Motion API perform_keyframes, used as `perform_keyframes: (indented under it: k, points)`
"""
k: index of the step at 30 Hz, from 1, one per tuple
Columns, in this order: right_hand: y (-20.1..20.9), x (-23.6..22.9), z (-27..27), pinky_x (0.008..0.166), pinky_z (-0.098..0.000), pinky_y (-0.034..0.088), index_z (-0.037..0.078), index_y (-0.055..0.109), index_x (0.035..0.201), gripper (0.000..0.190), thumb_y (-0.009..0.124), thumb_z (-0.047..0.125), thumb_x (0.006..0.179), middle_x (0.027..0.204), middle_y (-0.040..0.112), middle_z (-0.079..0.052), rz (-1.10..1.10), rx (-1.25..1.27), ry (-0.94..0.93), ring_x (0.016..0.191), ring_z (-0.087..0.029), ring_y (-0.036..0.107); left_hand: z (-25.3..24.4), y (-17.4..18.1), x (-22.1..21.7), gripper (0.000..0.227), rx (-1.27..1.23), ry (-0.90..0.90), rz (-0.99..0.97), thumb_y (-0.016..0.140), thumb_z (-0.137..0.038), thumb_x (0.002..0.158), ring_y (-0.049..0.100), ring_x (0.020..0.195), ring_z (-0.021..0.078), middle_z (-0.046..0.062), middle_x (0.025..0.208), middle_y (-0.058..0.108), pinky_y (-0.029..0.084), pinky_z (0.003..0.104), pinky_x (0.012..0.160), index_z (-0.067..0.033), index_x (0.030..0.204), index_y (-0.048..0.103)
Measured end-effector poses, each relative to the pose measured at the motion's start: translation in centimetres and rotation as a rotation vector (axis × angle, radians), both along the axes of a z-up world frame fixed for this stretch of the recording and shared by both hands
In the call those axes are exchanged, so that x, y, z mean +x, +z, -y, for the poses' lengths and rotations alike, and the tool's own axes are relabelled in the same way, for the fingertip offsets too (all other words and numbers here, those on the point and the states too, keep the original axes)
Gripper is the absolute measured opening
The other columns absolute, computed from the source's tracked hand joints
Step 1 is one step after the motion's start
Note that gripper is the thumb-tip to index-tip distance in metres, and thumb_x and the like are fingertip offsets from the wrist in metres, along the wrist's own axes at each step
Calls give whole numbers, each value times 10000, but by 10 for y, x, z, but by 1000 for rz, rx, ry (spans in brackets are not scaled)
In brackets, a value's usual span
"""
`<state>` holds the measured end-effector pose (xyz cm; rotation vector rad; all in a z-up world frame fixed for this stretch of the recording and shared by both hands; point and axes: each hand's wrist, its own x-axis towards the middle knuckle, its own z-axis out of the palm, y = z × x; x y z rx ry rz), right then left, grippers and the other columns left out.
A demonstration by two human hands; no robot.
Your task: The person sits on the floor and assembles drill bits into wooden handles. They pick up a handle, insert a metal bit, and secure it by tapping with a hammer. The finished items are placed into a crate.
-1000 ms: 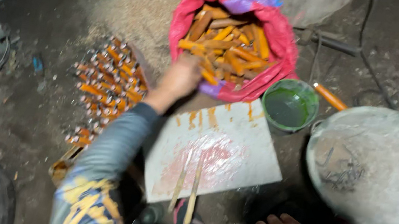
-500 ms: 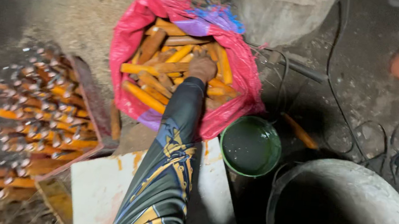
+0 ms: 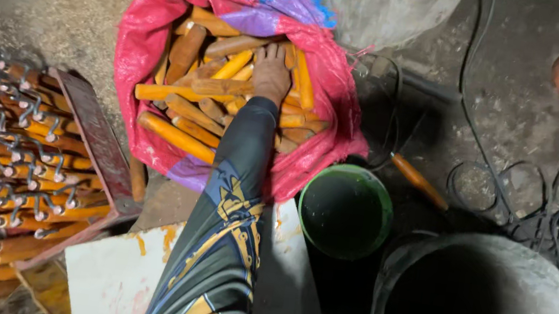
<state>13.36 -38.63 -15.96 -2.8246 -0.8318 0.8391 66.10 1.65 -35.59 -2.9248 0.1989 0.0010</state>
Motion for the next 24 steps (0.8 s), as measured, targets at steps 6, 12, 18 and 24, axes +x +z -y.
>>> perform_keyframes:
  k: [6,12,18,24]
  points:
    - [-5,-1,-5,753,-440,564,130,571,1328,666,546,625,883,1001,687,-84,-37,46,22,876,-275,699,-22,28,-6,350,-27,-158,-66,508,-242,1064,567,1274,323,135,1319,658,421,522,1067,-106,1329,691]
    - [30,21,-20,775,-431,574,136,552,1381,737,543,681,885,1022,698,-79,-21,58,82,893,-266,708,-37,149,-74,369,-929,-388,141,601,-276,1082,649,1163,386,213,1248,669,500,466,997,4,1322,584]
    - [136,47,-50,798,-422,585,141,532,1433,809,539,737,887,1043,708,-75,7,98,100,909,-256,717,-25,312,-200,362,-2078,-182,-328,502,-312,1109,679,1093,323,125,1119,652,562,467,977,-46,1354,498]
    - [232,49,-94,836,-463,584,242,587,1321,621,517,630,842,1081,729,-81,-49,-12,-126,995,-329,716,-11,375,-334,376,-2500,-251,-574,472,-361,1143,639,757,232,109,980,626,556,392,641,-154,1456,486]
